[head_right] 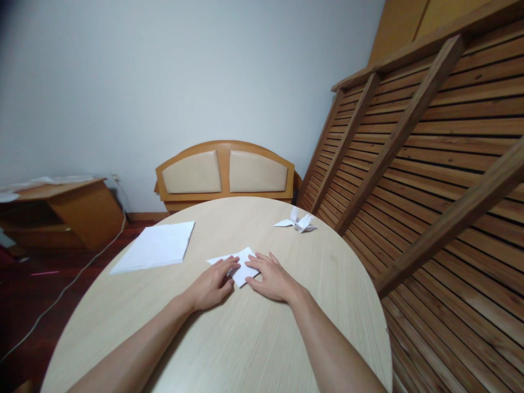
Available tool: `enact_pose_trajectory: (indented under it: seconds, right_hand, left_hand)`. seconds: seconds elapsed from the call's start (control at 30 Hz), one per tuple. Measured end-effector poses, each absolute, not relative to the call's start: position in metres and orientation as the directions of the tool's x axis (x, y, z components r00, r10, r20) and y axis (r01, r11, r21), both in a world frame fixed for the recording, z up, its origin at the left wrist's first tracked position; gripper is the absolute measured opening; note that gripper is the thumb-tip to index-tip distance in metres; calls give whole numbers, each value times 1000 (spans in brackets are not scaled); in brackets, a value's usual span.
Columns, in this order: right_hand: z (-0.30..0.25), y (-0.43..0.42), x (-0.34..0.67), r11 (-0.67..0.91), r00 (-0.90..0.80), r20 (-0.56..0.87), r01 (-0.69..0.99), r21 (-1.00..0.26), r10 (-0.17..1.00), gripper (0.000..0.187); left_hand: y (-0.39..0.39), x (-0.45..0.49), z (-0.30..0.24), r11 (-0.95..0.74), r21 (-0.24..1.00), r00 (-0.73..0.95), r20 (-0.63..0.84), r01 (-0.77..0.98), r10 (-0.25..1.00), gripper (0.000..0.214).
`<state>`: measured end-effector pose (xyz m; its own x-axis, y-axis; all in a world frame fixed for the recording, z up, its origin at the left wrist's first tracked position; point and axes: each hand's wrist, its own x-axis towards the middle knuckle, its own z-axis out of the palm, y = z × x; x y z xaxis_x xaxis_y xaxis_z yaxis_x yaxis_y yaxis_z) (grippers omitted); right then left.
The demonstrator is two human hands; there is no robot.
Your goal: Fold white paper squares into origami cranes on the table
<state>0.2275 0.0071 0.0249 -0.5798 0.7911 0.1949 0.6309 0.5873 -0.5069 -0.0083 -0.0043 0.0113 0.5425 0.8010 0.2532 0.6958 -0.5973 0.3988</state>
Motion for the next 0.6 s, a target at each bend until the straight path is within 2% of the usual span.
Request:
enact_pose_trajectory:
  seconds: [0.13, 0.27, 0.4, 0.6]
  right_hand:
    - [27, 7, 229, 603, -600, 188, 625, -496, 778, 53]
    - [27, 8, 229, 608, -604, 191, 624, -491, 774, 40]
    - [25, 9, 226, 614, -574, 257, 605, -507, 777, 25]
    - [20, 13, 224, 624, -521, 348, 595, -506, 779, 21]
  left_hand:
    - [-5, -7, 13, -595, 424, 538, 259, 683, 802, 40]
    - [-5, -7, 12, -604, 408, 547, 261, 684, 795, 39]
    - [-5, -6, 12, -603, 428, 531, 287, 673, 797, 40]
    - [-2, -5, 14, -524, 487, 435, 293, 699, 851, 33]
